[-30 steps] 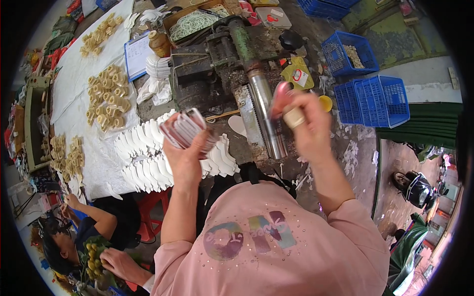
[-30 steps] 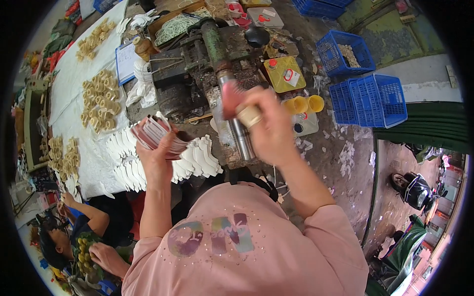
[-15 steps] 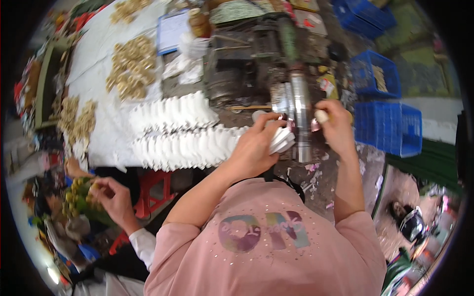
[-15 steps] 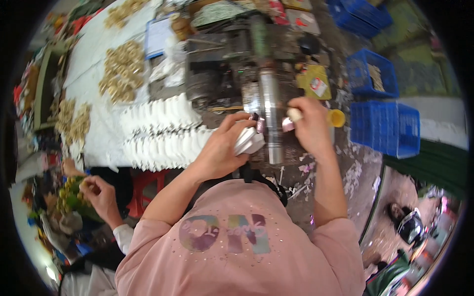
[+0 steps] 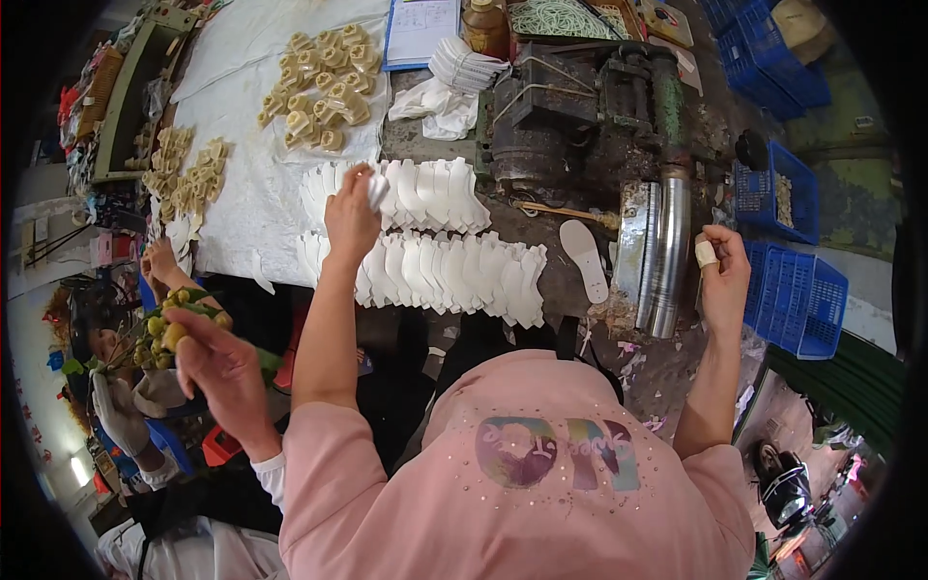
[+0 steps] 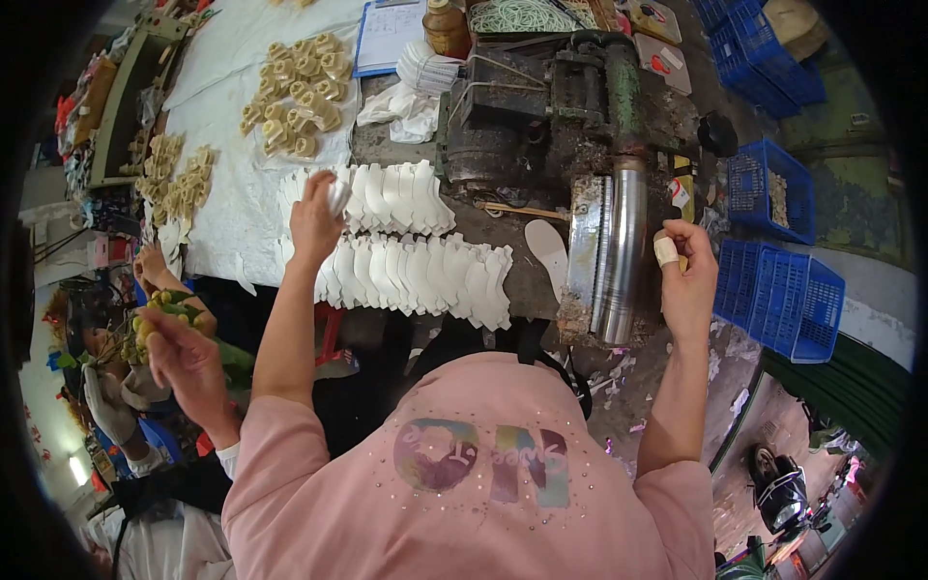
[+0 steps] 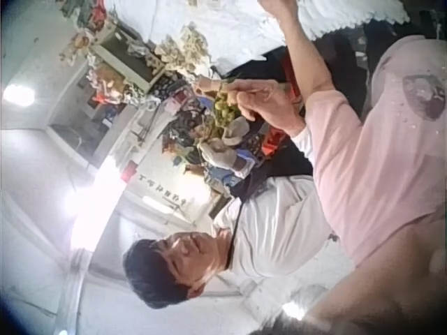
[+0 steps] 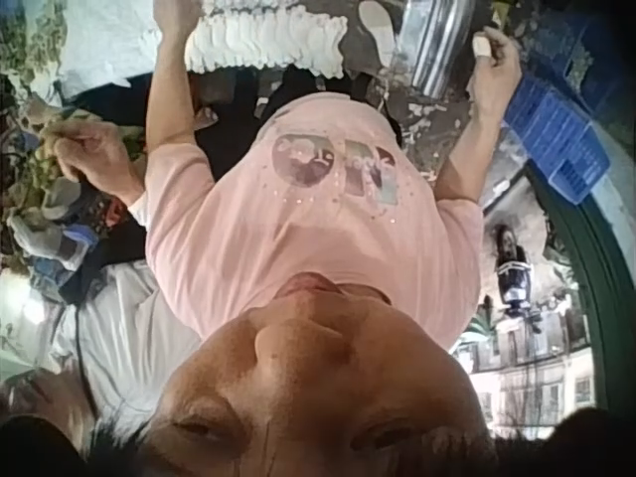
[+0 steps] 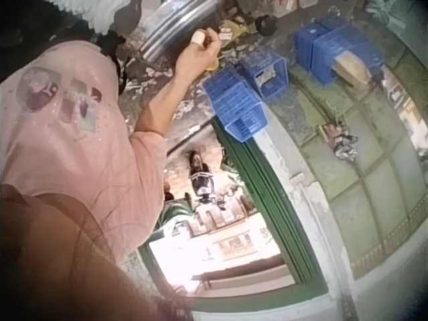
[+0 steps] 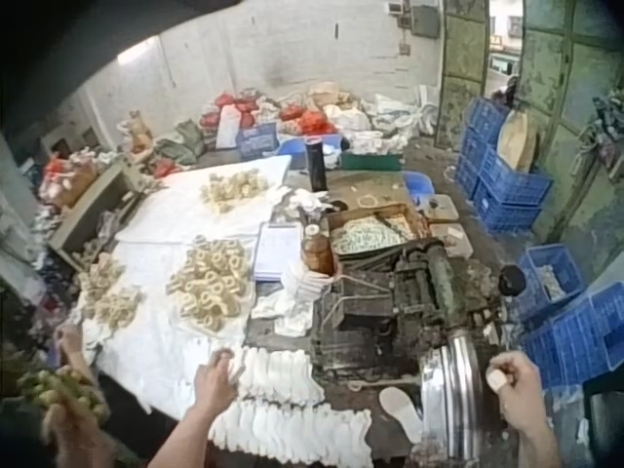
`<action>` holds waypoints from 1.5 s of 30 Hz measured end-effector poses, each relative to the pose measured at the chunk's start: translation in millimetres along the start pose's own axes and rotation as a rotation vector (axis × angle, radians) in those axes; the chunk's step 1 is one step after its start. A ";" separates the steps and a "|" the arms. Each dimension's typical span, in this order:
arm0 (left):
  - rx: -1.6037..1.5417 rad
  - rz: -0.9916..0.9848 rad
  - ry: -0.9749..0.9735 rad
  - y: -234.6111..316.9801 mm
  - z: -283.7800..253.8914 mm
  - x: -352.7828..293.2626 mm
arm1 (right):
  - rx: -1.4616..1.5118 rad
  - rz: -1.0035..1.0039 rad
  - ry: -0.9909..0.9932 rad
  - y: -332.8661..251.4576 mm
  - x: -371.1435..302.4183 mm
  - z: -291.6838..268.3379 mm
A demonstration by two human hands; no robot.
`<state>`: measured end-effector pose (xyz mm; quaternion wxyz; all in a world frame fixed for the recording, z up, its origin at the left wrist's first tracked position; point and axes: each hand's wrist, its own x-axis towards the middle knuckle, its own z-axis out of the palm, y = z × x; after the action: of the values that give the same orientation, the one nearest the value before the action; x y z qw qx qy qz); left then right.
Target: Apply adhesive to shoe insoles or components using a roller machine and stack them.
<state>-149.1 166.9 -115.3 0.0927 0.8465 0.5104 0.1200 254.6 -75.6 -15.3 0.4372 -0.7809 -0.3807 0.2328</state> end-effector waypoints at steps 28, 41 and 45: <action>-1.893 -0.260 -0.254 222.7 -59.2 -31.3 | 0.214 -0.432 -0.044 -80.9 -41.4 100.2; -1.856 -0.220 -0.134 244.5 -58.6 -30.5 | 0.102 -0.434 0.088 -77.4 -39.5 91.4; -1.866 -0.204 -0.182 245.8 -55.8 -28.9 | 0.146 -0.438 0.082 -77.1 -39.3 89.7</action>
<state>28.2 29.7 3.5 0.7827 0.3875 0.2706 0.4049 138.4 -36.3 6.4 0.5477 -0.6548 -0.5049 0.1275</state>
